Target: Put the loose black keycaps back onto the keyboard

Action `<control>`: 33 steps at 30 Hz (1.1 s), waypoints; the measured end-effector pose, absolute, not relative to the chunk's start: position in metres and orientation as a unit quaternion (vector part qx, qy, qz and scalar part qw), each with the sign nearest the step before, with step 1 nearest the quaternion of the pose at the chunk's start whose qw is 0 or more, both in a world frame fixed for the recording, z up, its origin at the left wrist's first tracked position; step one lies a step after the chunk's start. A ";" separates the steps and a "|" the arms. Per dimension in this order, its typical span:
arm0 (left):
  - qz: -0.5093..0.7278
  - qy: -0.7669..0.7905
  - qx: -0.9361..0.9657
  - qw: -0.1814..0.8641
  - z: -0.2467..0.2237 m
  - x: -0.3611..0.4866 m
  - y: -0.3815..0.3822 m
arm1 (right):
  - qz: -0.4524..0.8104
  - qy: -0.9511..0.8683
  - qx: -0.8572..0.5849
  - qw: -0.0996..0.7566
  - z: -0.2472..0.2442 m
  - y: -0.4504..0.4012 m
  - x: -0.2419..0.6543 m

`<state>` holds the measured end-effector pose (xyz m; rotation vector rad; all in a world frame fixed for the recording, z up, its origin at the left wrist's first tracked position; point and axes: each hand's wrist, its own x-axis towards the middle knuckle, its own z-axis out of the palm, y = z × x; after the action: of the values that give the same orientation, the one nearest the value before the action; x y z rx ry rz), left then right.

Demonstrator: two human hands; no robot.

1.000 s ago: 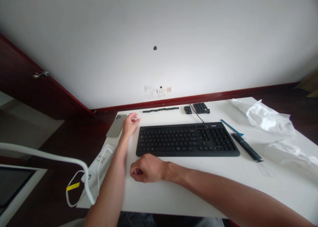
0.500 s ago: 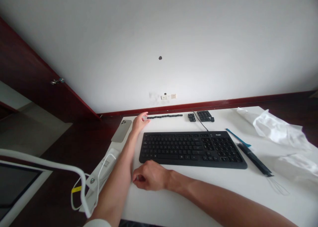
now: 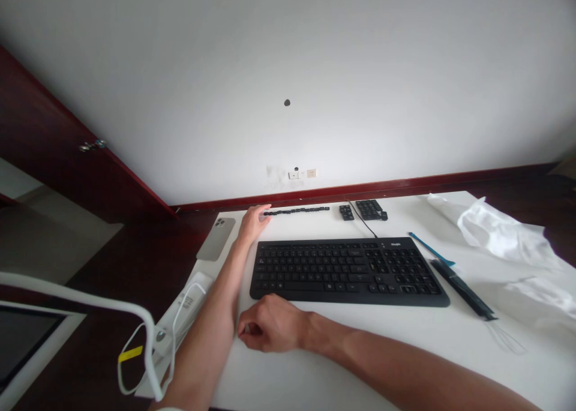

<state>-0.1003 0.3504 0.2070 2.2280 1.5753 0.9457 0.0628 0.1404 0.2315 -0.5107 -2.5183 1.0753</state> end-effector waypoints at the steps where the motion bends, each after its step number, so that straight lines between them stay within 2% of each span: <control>1: 0.326 0.541 0.765 0.125 0.207 -0.100 0.351 | 0.379 -0.890 -0.182 0.176 0.232 0.140 0.063; 19: 0.337 0.533 0.769 0.099 0.204 -0.101 0.353 | 0.378 -0.888 -0.165 0.202 0.223 0.139 0.062; 26: 0.362 0.544 0.746 0.132 0.202 -0.103 0.352 | 0.385 -0.884 -0.169 0.204 0.224 0.140 0.062; 33: 0.397 0.544 0.721 0.166 0.232 -0.093 0.331 | 0.382 -0.886 -0.174 0.198 0.227 0.140 0.063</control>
<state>-0.0928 0.3310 0.2317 2.0515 1.5477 1.1302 0.0630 0.1398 0.2269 -0.4865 -2.4782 1.0702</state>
